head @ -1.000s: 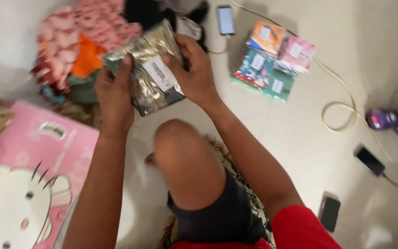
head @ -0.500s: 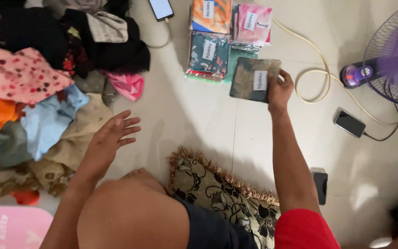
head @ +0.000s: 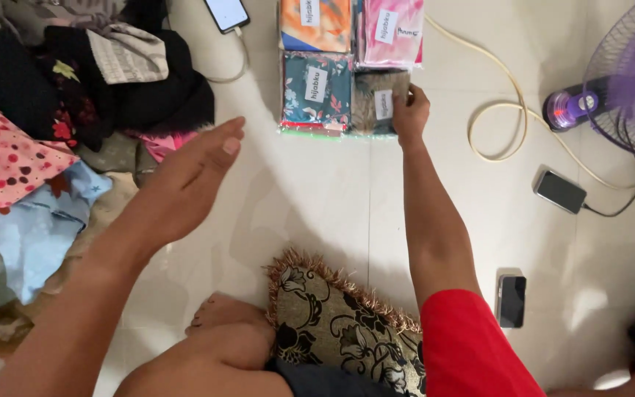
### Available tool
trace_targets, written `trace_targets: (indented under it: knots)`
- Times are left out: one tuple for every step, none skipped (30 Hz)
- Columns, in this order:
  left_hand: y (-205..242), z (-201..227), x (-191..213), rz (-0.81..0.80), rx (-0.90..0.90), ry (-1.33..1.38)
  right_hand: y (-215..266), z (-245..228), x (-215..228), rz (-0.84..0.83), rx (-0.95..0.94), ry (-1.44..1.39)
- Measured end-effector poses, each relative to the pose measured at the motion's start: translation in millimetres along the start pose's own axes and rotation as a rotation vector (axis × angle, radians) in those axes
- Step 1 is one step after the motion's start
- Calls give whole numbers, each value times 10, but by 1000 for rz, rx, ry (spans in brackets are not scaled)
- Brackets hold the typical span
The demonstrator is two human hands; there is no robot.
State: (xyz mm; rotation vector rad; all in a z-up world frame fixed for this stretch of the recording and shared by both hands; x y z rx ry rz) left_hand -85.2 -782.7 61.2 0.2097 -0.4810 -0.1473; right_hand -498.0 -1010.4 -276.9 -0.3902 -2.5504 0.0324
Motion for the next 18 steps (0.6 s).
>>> trace_targets:
  knots:
    - [-7, 14, 2, -1, 10, 3, -28, 149, -43, -9, -5, 4]
    - [-12, 13, -30, -30, 31, -36, -55, 261, -28, 23, 28, 196]
    - [-28, 24, -57, -57, 47, -77, -104, 349, -20, 57, 65, 386]
    - [-10, -12, -69, -57, 52, -75, 39, 360, 29, 52, 63, 388]
    - [-6, -49, -89, -83, 66, -134, 136, 321, 38, 37, 81, 394]
    - [5, -85, -106, -108, 80, -193, 237, 280, 52, 23, 98, 400]
    - [37, -117, -78, -105, 80, -195, 323, 196, 47, 23, 101, 397]
    - [73, -185, -58, -110, 112, -213, 415, 180, -22, -51, 49, 348]
    - [116, -254, -44, -114, 144, -229, 511, 161, -85, -125, 0, 299]
    - [174, -296, -22, -109, 144, -228, 477, 232, -117, -126, 4, 298]
    - [239, -345, 29, -83, 155, -192, 445, 297, -156, -126, 8, 331]
    - [315, -394, 87, -56, 166, -156, 422, 351, -195, -125, 11, 363]
    - [377, -478, 113, -41, 170, -154, 430, 447, -212, -134, 24, 359]
    - [456, -579, 161, -21, 193, -143, 443, 503, -183, -93, 52, 411]
    - [558, -678, 269, 23, 217, -134, 370, 458, -292, -58, 101, 449]
    - [653, -713, 313, 62, 224, -134, 419, 381, -290, -73, 133, 430]
    - [794, -784, 347, 90, 253, -61, 501, 225, -150, 115, 208, 343]
    - [934, -858, 386, 119, 279, 14, 613, 100, -11, 301, 274, 246]
Point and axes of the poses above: each hand's wrist, its own y-axis away from the middle knuckle, its own x-axis out of the back of the hand, z = x × y, the point moved 10 cm from there along -y, towards the middle knuckle, and after that the axes turned 6 degrees about x, right-handed, at the moved point
